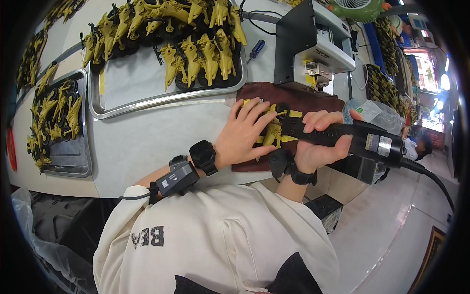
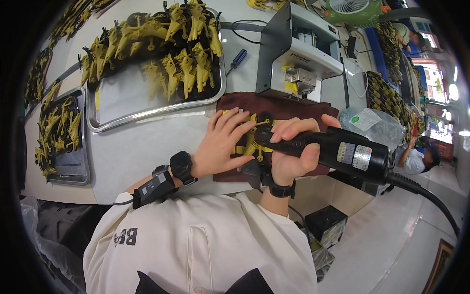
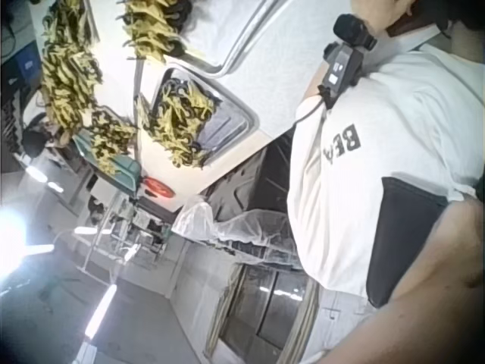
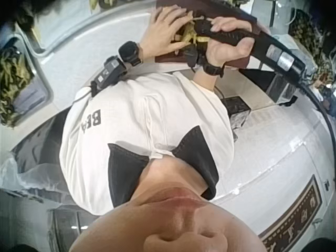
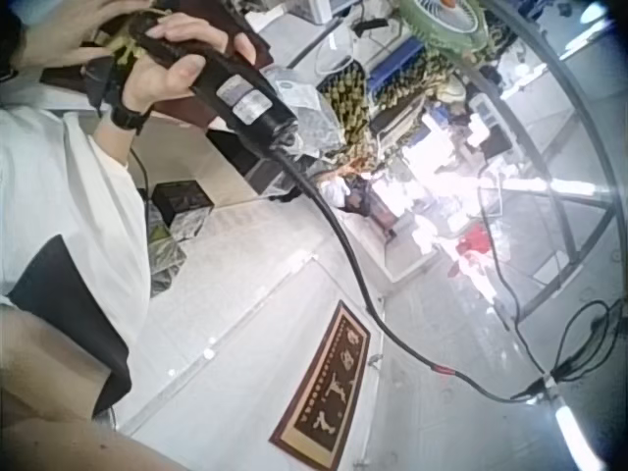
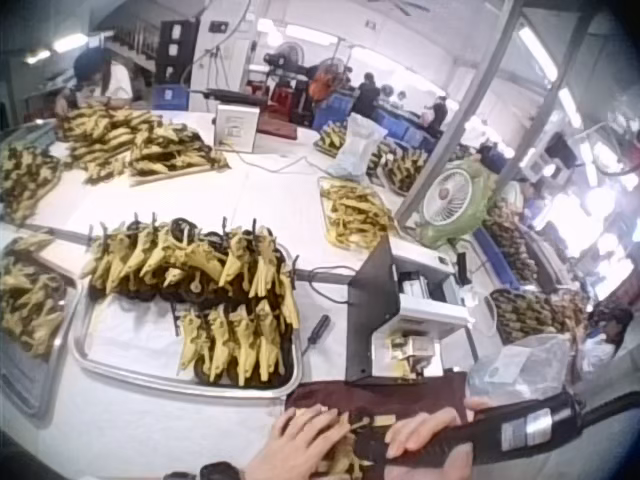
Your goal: Using a power screwdriver to assemble small yellow and black plastic components on a workbench.
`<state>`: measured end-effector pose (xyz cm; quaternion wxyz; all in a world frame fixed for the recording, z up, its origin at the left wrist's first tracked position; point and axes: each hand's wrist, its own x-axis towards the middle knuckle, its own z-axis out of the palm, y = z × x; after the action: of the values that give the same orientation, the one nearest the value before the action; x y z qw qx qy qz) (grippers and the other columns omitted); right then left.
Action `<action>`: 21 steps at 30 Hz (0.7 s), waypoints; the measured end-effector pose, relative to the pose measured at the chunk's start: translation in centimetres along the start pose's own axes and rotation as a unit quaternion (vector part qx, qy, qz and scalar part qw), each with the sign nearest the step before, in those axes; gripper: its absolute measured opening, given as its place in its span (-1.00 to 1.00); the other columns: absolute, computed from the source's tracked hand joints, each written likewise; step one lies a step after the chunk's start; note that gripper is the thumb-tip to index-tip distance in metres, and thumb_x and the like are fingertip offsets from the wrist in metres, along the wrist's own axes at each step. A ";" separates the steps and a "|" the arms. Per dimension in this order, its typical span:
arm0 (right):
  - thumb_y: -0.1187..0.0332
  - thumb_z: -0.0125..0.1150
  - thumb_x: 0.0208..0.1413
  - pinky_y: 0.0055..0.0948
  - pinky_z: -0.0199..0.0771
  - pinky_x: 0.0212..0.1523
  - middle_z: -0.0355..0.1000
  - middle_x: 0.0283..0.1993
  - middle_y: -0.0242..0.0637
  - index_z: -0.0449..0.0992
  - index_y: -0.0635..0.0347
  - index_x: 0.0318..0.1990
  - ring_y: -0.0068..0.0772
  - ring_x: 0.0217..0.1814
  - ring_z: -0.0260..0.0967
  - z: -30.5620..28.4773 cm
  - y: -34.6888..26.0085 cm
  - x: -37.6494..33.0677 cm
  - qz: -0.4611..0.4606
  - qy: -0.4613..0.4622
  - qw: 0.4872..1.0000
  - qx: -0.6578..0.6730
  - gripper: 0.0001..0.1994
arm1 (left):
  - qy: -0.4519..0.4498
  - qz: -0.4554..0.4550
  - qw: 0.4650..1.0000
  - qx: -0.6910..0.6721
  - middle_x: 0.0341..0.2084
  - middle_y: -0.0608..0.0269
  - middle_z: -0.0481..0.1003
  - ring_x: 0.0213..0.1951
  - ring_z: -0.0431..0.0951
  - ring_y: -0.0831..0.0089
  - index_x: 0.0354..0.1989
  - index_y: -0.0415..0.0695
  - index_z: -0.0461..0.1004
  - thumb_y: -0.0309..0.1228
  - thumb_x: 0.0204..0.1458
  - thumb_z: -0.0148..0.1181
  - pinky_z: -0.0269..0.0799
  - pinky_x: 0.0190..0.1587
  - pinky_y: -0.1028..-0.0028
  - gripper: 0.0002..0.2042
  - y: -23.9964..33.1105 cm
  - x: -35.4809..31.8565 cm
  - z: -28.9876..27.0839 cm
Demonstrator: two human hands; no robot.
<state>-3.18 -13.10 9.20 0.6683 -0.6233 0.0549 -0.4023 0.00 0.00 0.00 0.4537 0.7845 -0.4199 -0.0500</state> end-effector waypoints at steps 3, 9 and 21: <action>-0.16 -0.05 0.03 -0.39 0.17 -0.53 0.21 -0.61 -0.39 0.11 0.00 0.06 -0.48 -0.69 0.13 0.1 -0.3 0.0 0.015 0.015 0.999 0.044 -0.43 | 0.054 0.006 0.997 -0.046 0.08 0.20 0.25 0.19 0.11 0.13 -0.04 0.01 0.37 -0.25 -0.18 0.30 -0.04 0.18 0.17 -0.55 -0.4 0.0 0.2; -0.13 -0.02 0.05 -0.36 0.26 -0.59 0.23 -0.61 -0.32 0.02 0.09 0.09 -0.41 -0.72 0.17 -1.0 -1.0 0.1 0.026 0.018 0.993 0.114 -0.39 | 0.108 0.036 0.990 -0.079 -0.10 0.30 0.40 0.10 0.24 0.17 -0.35 -0.05 0.48 -0.44 -0.17 0.28 0.08 0.10 0.22 -0.83 -0.6 0.1 0.6; -0.14 -0.11 0.08 -0.42 0.13 -0.54 0.19 -0.61 -0.39 0.06 -0.02 0.08 -0.49 -0.69 0.11 -1.1 -1.7 -0.1 0.018 0.001 0.997 0.074 -0.46 | 0.118 0.032 0.989 -0.085 -0.14 0.30 0.42 0.07 0.26 0.17 -0.38 -0.06 0.50 -0.45 -0.18 0.29 0.11 0.08 0.23 -0.85 -0.6 0.0 0.7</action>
<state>-4.65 -13.74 10.40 0.7198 -0.5704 0.0366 -0.3939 0.01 -0.35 -0.89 0.5667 0.7295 -0.3823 0.0222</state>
